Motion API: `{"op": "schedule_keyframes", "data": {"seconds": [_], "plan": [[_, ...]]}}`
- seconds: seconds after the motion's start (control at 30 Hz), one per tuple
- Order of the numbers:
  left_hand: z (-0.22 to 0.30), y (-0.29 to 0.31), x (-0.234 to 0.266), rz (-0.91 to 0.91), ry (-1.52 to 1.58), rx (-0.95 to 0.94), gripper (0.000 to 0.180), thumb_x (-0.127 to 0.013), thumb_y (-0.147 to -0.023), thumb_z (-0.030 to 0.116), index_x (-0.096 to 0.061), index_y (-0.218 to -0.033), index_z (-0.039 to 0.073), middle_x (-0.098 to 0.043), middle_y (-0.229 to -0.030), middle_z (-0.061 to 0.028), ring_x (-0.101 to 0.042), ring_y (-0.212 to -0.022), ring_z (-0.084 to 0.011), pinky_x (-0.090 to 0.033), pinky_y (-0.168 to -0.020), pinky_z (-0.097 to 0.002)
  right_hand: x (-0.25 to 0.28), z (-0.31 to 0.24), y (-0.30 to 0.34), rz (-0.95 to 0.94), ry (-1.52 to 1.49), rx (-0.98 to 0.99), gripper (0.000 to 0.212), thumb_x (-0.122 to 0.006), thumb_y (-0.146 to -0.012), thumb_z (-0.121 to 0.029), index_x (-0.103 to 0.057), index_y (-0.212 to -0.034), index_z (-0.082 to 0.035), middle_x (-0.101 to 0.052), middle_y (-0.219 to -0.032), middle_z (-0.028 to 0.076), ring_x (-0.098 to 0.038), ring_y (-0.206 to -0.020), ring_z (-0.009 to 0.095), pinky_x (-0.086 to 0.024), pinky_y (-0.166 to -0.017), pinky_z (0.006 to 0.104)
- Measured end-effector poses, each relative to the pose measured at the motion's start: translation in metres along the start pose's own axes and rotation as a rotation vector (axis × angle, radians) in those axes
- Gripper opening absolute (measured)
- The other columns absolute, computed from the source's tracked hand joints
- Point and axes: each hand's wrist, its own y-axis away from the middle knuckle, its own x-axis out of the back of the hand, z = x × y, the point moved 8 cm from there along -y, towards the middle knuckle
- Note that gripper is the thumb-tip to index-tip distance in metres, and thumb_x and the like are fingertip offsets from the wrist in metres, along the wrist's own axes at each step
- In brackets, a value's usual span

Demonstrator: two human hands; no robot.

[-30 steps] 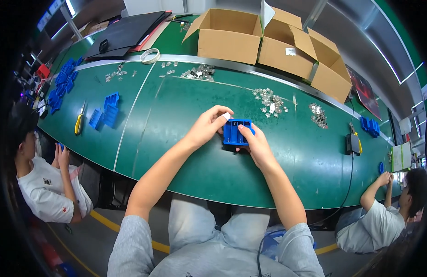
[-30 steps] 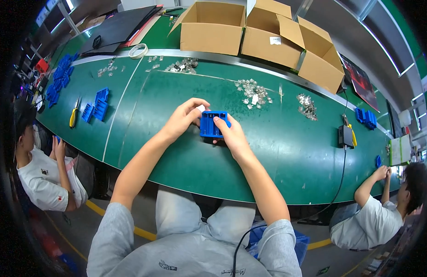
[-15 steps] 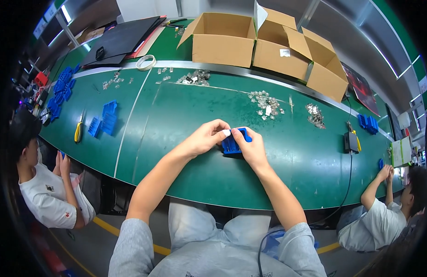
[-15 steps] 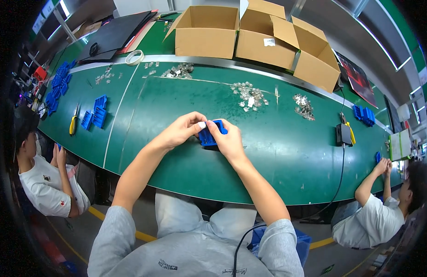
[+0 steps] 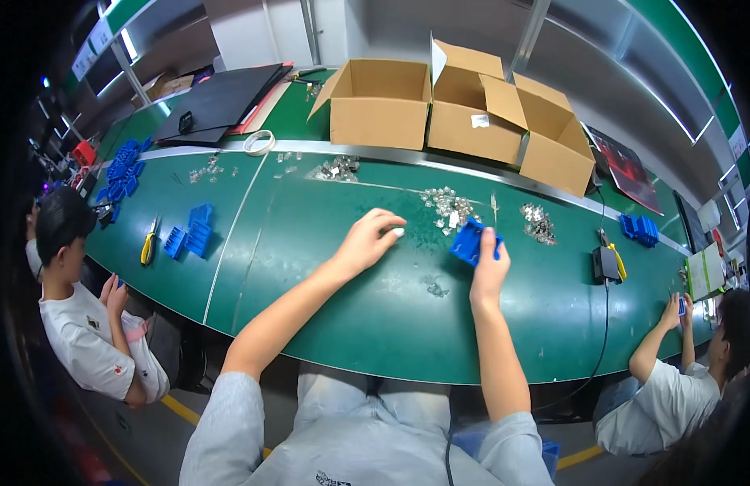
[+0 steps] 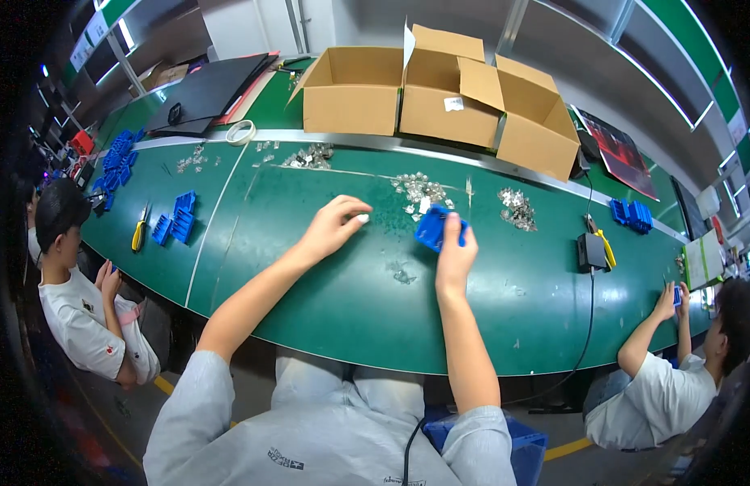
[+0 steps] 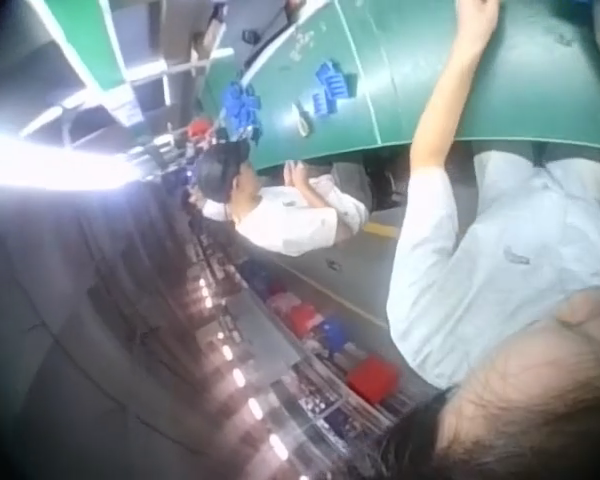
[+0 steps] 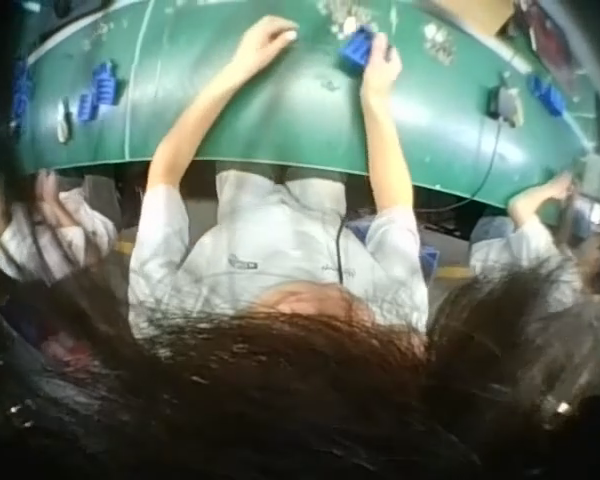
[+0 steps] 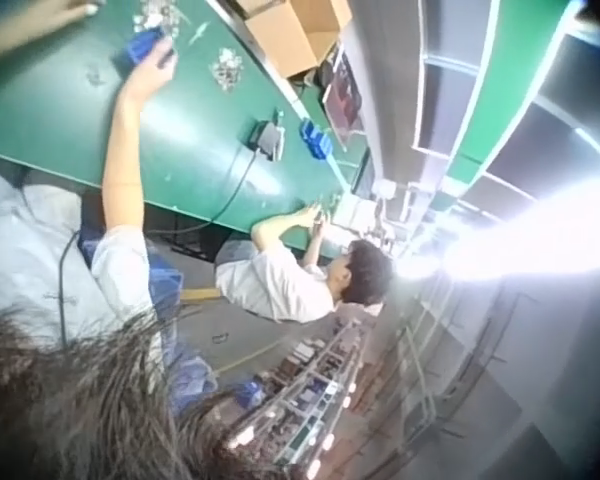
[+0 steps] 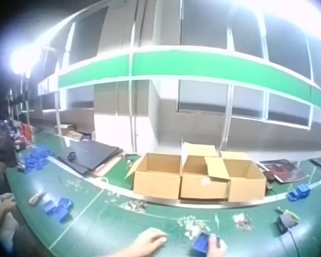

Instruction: Assembling metal contacts into blue plastic battery holders on a factory assembly line.

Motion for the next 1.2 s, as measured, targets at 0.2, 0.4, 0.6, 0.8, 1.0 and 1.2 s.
{"op": "schedule_keyframes", "data": {"seconds": [0.2,0.4,0.6,0.8,1.0,1.2], "plan": [[0.012,-0.057,-0.062,-0.108,-0.331,-0.283,0.029,-0.064,-0.082,0.013,-0.063,-0.11,0.005,-0.058,-0.104,-0.0118,-0.054,-0.101,-0.0312,-0.045,-0.089,-0.038,0.003,0.023,-0.013,-0.008,-0.242,-0.083,0.032,-0.053,-0.096,-0.036,-0.054,-0.095,-0.004,-0.059,-0.081,0.004,-0.059,-0.066,0.012,-0.05,-0.055,0.0291],[0.018,-0.056,-0.074,-0.074,-0.485,-0.326,0.022,-0.065,-0.08,0.014,-0.067,-0.1,0.006,-0.058,-0.097,-0.0092,-0.055,-0.094,-0.028,-0.046,-0.084,-0.0373,0.001,0.017,-0.01,-0.005,-0.259,-0.116,0.035,-0.054,-0.095,-0.038,-0.054,-0.097,-0.004,-0.059,-0.083,0.004,-0.059,-0.069,0.013,-0.051,-0.057,0.0295],[0.026,-0.047,-0.069,0.05,-0.557,-0.471,0.011,-0.065,-0.08,0.015,-0.067,-0.089,0.009,-0.059,-0.087,-0.0064,-0.057,-0.086,-0.027,-0.047,-0.078,-0.0382,-0.012,0.024,0.001,-0.044,-0.293,-0.179,0.034,-0.055,-0.094,-0.039,-0.055,-0.099,-0.005,-0.059,-0.083,0.003,-0.059,-0.069,0.013,-0.05,-0.058,0.0292],[-0.008,-0.038,-0.024,0.247,0.08,-0.044,0.026,-0.063,-0.087,0.021,-0.066,-0.102,0.001,-0.067,-0.088,-0.011,-0.063,-0.08,-0.0197,-0.049,-0.072,-0.0312,-0.031,0.024,0.021,-0.279,-0.355,-0.302,0.036,-0.055,-0.093,-0.038,-0.054,-0.107,-0.005,-0.061,-0.095,0.006,-0.062,-0.083,0.016,-0.054,-0.067,0.0336],[-0.032,0.019,0.011,0.193,0.531,0.161,0.02,-0.059,-0.092,0.02,-0.064,-0.101,0.003,-0.064,-0.086,-0.0014,-0.057,-0.076,-0.0073,-0.045,-0.061,-0.0222,-0.059,0.026,0.047,-0.462,-0.296,-0.439,0.04,-0.054,-0.094,-0.032,-0.045,-0.117,0.0,-0.06,-0.104,0.016,-0.064,-0.092,0.029,-0.056,-0.076,0.0439],[-0.007,0.034,0.019,0.212,0.435,-0.004,0.017,-0.057,-0.093,0.015,-0.065,-0.1,0.002,-0.065,-0.091,-0.0033,-0.058,-0.083,-0.01,-0.049,-0.076,-0.0261,-0.097,0.031,0.079,-0.72,-0.484,-0.685,0.048,-0.045,-0.096,-0.043,-0.05,-0.121,-0.003,-0.063,-0.11,0.019,-0.064,-0.096,0.033,-0.054,-0.078,0.0398]]}}
